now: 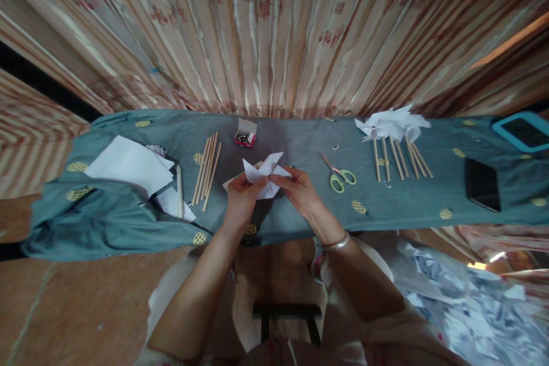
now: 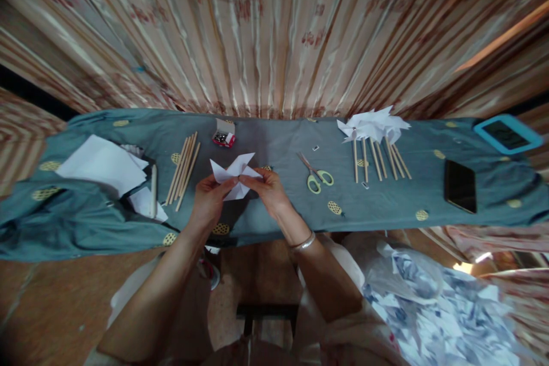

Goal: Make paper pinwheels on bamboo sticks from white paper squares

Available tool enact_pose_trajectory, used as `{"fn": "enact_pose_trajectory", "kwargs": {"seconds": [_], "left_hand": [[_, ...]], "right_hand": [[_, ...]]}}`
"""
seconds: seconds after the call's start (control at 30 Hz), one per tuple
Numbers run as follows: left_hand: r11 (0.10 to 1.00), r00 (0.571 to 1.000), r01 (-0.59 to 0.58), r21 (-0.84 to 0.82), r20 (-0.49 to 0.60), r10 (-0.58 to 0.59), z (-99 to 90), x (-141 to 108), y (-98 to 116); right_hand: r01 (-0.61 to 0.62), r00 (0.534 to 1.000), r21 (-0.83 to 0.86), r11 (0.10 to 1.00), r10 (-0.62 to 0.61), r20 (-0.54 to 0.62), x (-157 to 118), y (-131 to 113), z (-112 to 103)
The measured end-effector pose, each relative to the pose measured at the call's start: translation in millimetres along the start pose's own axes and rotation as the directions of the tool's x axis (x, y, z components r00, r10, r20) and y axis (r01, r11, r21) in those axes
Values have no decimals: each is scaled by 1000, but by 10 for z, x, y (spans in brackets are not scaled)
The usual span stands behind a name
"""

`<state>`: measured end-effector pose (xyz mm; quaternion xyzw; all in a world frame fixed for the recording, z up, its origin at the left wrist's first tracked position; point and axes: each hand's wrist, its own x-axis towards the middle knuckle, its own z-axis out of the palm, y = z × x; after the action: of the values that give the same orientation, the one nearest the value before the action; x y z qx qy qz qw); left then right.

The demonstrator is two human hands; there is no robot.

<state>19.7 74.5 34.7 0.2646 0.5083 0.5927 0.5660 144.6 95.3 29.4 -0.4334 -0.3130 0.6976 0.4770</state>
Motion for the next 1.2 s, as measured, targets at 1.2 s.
{"fn": "enact_pose_trajectory", "kwargs": {"seconds": [1.2], "left_hand": [[624, 887, -401, 671, 114, 447, -626, 262, 156]], "right_hand": [[102, 995, -23, 994, -103, -17, -102, -306, -338]]}}
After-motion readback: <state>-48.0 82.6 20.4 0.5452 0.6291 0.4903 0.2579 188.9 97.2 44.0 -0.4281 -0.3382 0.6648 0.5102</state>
